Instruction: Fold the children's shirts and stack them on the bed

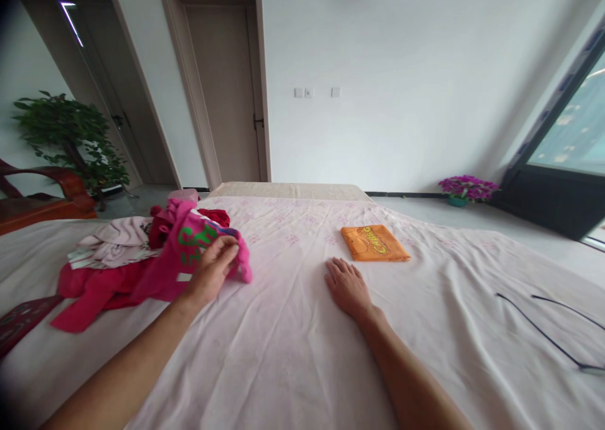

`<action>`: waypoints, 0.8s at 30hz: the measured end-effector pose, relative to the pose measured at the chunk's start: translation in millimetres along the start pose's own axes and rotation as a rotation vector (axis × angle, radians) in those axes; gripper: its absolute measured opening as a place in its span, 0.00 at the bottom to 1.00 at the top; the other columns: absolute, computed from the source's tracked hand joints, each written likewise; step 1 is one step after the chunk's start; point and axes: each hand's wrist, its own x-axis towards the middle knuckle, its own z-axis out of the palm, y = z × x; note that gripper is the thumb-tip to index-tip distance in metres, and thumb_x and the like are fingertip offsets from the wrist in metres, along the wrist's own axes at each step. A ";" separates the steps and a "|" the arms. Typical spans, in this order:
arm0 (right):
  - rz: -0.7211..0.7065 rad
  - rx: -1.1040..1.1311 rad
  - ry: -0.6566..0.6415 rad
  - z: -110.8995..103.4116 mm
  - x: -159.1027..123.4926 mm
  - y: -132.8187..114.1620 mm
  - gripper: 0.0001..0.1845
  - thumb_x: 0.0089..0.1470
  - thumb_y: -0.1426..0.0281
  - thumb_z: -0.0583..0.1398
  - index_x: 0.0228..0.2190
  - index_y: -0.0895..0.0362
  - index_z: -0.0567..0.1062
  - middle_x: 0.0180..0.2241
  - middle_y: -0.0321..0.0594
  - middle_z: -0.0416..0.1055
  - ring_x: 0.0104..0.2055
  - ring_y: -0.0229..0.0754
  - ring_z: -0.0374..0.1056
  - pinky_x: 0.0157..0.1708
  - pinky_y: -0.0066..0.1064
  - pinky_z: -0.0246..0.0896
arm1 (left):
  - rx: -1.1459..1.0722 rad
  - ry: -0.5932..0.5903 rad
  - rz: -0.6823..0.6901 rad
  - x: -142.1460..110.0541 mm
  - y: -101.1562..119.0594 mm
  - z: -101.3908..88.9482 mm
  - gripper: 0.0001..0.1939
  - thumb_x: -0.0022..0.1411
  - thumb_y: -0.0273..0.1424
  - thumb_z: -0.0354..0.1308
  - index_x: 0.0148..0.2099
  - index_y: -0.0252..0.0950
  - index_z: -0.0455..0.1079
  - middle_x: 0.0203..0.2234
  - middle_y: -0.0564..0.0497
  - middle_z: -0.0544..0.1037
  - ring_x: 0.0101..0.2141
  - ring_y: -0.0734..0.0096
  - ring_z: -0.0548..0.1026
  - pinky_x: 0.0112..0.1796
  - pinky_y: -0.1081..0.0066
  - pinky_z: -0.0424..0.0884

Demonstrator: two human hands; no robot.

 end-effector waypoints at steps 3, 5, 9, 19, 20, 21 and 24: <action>0.003 0.006 -0.010 -2.7 -1.1 -0.7 0.27 0.65 0.60 0.45 0.61 0.52 0.65 0.64 0.41 0.58 0.66 0.46 0.52 0.64 0.41 0.44 | -0.062 -0.443 -0.101 -17.6 3.8 24.8 0.16 0.63 0.44 0.54 0.46 0.38 0.71 0.37 0.47 0.79 0.32 0.69 0.78 0.35 0.69 0.75; 0.005 0.010 -0.013 -4.2 -1.7 -1.0 0.26 0.65 0.60 0.45 0.61 0.52 0.65 0.64 0.41 0.58 0.66 0.46 0.52 0.64 0.41 0.44 | 0.058 -0.359 -0.069 -17.9 -6.6 25.0 0.16 0.64 0.43 0.51 0.45 0.38 0.72 0.41 0.46 0.79 0.37 0.66 0.78 0.41 0.66 0.75; 0.007 0.015 -0.014 -5.4 -2.0 -1.4 0.26 0.65 0.60 0.46 0.61 0.52 0.64 0.64 0.41 0.58 0.66 0.46 0.51 0.64 0.41 0.44 | 0.509 0.079 0.097 -0.6 -44.0 -2.7 0.15 0.62 0.38 0.51 0.47 0.38 0.71 0.44 0.44 0.78 0.48 0.59 0.75 0.51 0.60 0.69; 0.005 0.045 -0.014 -6.0 -2.2 -2.7 0.25 0.65 0.62 0.47 0.60 0.52 0.66 0.63 0.41 0.60 0.66 0.46 0.52 0.64 0.39 0.43 | 1.130 -0.009 -0.052 7.7 -75.8 -29.0 0.15 0.62 0.39 0.53 0.49 0.40 0.69 0.43 0.43 0.78 0.45 0.56 0.75 0.44 0.62 0.67; 0.002 0.051 -0.015 -6.9 -2.5 -3.2 0.25 0.65 0.62 0.47 0.59 0.52 0.66 0.63 0.41 0.60 0.66 0.45 0.53 0.64 0.38 0.43 | 1.102 -0.013 -0.054 8.0 -76.7 -27.3 0.13 0.63 0.36 0.51 0.47 0.40 0.70 0.42 0.45 0.79 0.44 0.58 0.76 0.43 0.64 0.67; -0.005 0.057 -0.013 -7.7 -2.9 -3.7 0.25 0.65 0.63 0.47 0.59 0.52 0.67 0.63 0.41 0.61 0.65 0.44 0.53 0.64 0.37 0.44 | 1.051 -0.004 -0.055 8.5 -77.3 -25.9 0.11 0.63 0.33 0.50 0.46 0.41 0.69 0.42 0.46 0.79 0.43 0.59 0.76 0.43 0.65 0.67; -0.027 0.073 0.005 -10.0 -4.2 -5.1 0.24 0.64 0.65 0.46 0.58 0.52 0.69 0.62 0.40 0.63 0.64 0.43 0.55 0.63 0.35 0.45 | 0.801 0.064 -0.043 8.5 -73.7 -22.0 0.10 0.64 0.33 0.49 0.45 0.41 0.68 0.42 0.47 0.79 0.43 0.62 0.76 0.44 0.66 0.68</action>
